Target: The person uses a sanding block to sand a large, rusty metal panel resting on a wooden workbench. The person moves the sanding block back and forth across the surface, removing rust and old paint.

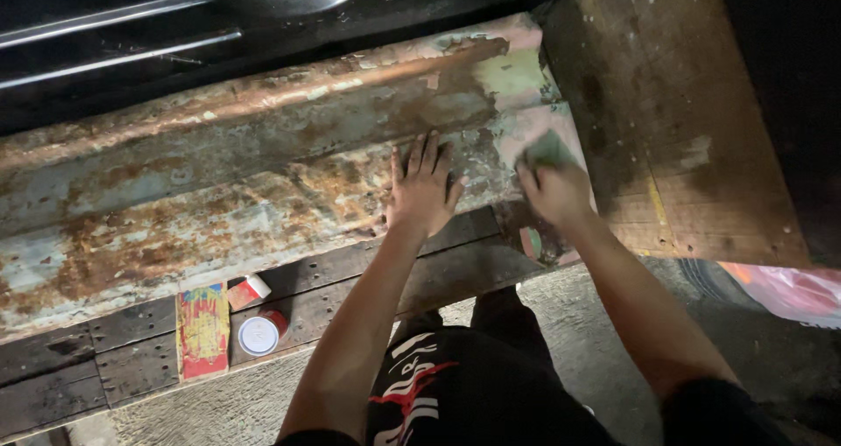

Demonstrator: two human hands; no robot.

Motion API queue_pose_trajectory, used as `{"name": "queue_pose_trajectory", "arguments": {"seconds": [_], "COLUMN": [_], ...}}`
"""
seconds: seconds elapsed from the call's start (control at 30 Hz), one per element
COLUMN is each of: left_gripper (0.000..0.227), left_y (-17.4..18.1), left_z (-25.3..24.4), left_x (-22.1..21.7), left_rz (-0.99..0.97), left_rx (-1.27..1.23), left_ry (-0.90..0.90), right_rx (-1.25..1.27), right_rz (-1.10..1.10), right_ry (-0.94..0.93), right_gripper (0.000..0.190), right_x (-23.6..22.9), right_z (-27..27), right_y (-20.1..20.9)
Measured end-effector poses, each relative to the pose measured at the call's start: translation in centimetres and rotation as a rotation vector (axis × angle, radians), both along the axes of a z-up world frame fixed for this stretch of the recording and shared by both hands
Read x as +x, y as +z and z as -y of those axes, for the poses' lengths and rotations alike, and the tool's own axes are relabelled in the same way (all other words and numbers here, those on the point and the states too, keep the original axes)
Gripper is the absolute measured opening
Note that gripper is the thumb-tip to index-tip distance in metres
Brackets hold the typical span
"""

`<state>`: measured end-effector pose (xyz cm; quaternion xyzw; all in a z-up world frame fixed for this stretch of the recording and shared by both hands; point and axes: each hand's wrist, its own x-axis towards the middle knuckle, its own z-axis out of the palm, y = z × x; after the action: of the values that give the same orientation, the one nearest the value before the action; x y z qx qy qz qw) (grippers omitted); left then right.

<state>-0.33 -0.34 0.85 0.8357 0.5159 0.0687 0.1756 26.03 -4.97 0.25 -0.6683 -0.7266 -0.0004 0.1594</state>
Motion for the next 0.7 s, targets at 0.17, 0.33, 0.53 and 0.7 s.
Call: {"name": "queue_pose_trajectory", "arguments": {"seconds": [0.17,0.33,0.53,0.7], "left_gripper": [0.072,0.071,0.07,0.067], "left_y": [0.0,-0.4,-0.4,-0.3], "left_z": [0.1,0.1,0.0,-0.1], "left_x": [0.1,-0.1,0.0,0.3], "left_rz": [0.009,-0.026,0.005,-0.047], "left_rx": [0.031,0.014,0.009,0.031], "left_ry": [0.0,-0.009,0.001,0.003], "right_rx": [-0.15,-0.226,-0.157,-0.196], "right_rz": [-0.04,-0.092,0.004,-0.034], "right_ry": [-0.049,0.042,-0.075,0.032], "right_gripper": [0.045,0.033,0.041,0.046], "right_x": [0.3,0.5,0.1,1.5], "right_z": [0.2,6.7,1.2,-0.6], "right_y": [0.4,1.9,1.1,0.6]}}
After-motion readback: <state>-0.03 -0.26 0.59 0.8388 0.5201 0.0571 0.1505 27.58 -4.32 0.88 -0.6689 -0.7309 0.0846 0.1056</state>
